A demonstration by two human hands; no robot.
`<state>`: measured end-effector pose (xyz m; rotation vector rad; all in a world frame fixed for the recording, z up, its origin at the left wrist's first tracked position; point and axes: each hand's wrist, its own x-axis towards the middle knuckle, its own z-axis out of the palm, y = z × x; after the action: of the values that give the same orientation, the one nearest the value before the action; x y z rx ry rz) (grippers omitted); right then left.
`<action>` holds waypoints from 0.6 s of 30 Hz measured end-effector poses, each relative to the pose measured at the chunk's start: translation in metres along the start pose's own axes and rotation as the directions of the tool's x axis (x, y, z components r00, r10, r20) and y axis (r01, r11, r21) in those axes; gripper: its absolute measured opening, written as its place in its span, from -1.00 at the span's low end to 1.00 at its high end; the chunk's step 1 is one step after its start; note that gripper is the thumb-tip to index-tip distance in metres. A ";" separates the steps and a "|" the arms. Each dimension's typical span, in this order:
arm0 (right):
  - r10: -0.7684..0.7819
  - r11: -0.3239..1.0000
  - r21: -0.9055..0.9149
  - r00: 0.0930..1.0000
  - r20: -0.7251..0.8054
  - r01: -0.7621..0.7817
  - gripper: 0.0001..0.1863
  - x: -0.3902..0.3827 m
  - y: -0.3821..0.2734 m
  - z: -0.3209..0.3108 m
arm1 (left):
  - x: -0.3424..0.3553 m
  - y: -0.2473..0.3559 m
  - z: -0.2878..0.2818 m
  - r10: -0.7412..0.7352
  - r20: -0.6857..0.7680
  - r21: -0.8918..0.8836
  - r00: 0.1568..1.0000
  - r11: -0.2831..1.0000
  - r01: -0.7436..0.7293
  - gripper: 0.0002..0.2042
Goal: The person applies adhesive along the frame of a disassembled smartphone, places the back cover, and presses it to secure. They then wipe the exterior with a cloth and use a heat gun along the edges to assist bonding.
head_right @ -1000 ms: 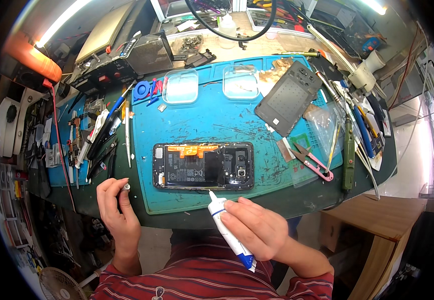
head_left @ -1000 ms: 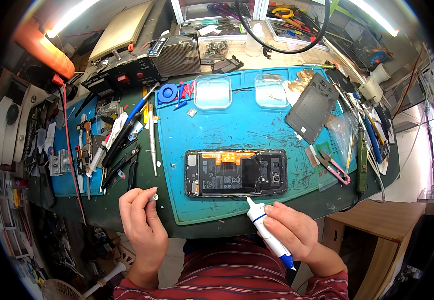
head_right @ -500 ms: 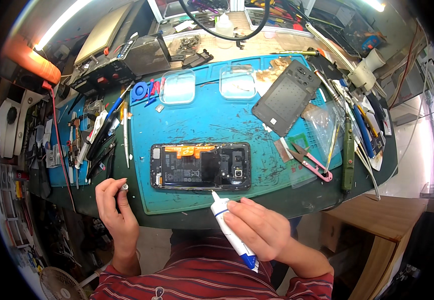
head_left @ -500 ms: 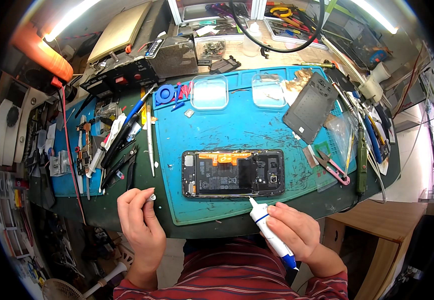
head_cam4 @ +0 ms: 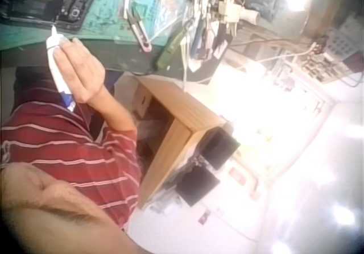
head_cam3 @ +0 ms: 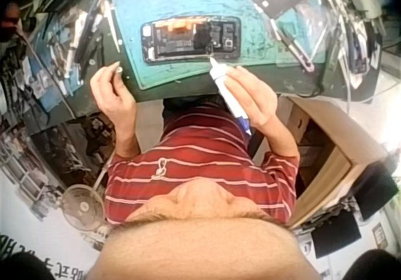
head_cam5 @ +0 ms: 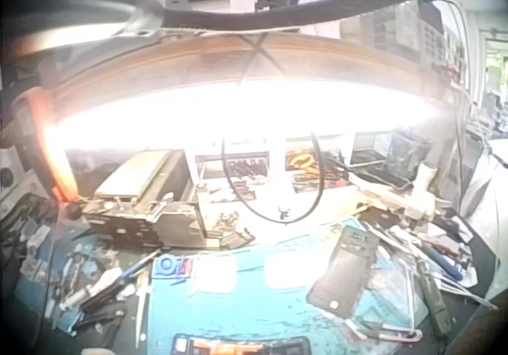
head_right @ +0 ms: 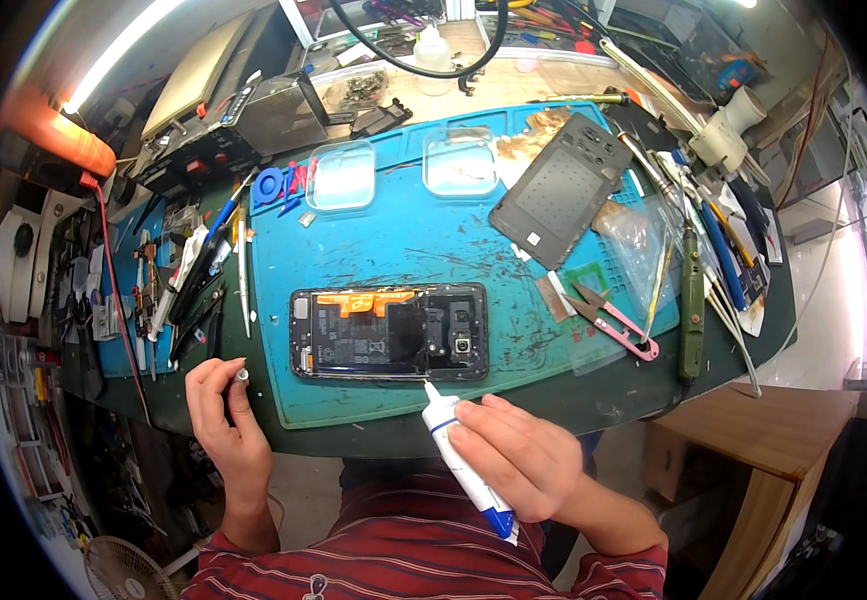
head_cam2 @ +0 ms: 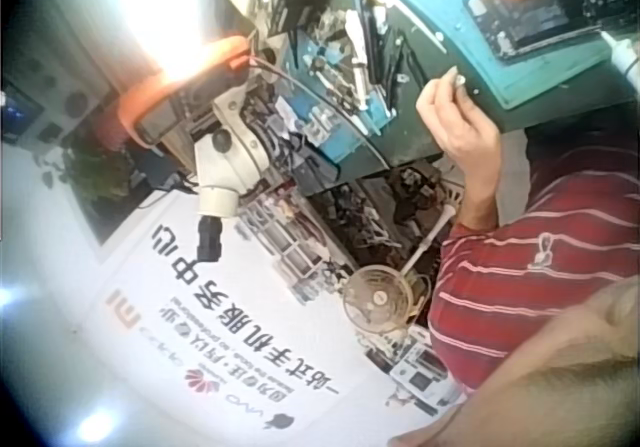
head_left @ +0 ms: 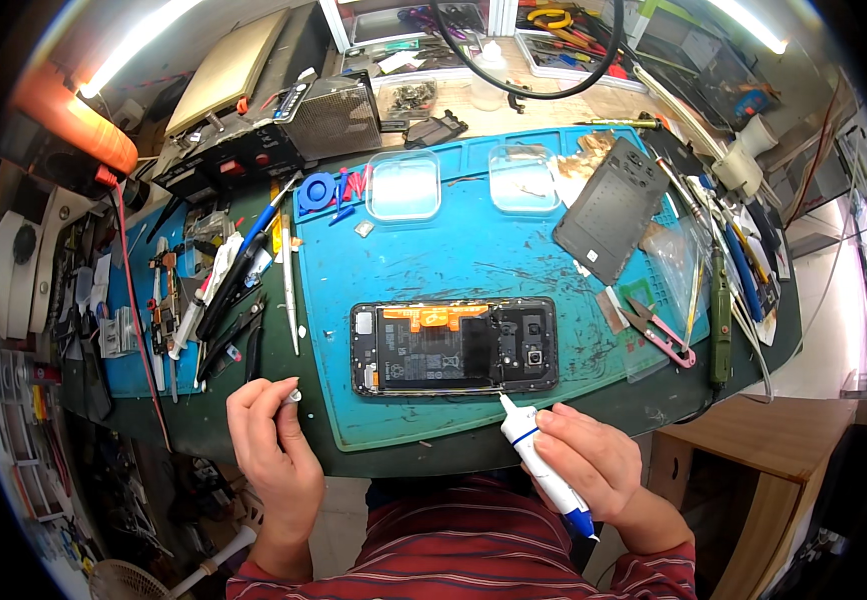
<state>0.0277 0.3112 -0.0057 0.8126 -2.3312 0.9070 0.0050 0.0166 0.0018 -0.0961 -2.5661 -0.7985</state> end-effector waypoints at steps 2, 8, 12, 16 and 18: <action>0.003 1.000 -0.006 1.000 -0.003 -0.003 -0.72 0.000 0.000 -0.001 | 0.000 0.000 0.000 -0.001 0.000 0.000 1.000 1.000 0.001 -0.85; 0.010 1.000 -0.012 1.000 -0.006 -0.010 -0.72 -0.003 0.002 -0.005 | 0.000 -0.002 0.000 0.018 0.005 0.019 1.000 1.000 -0.018 -0.83; 0.006 1.000 -0.004 1.000 -0.012 -0.006 -0.71 -0.004 0.003 -0.005 | -0.001 0.000 0.000 -0.009 0.000 0.016 1.000 1.000 0.009 -0.86; 0.011 1.000 -0.001 1.000 -0.017 -0.011 -0.71 -0.005 0.004 -0.005 | -0.001 0.000 0.001 -0.005 0.000 0.024 1.000 1.000 0.005 -0.86; 0.019 1.000 -0.009 1.000 -0.022 -0.019 -0.71 -0.006 0.004 -0.007 | -0.001 -0.001 0.001 0.001 0.000 0.029 1.000 1.000 -0.001 -0.86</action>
<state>0.0308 0.3202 -0.0063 0.7745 -2.3267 0.9082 0.0052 0.0164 0.0009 -0.0878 -2.5771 -0.7605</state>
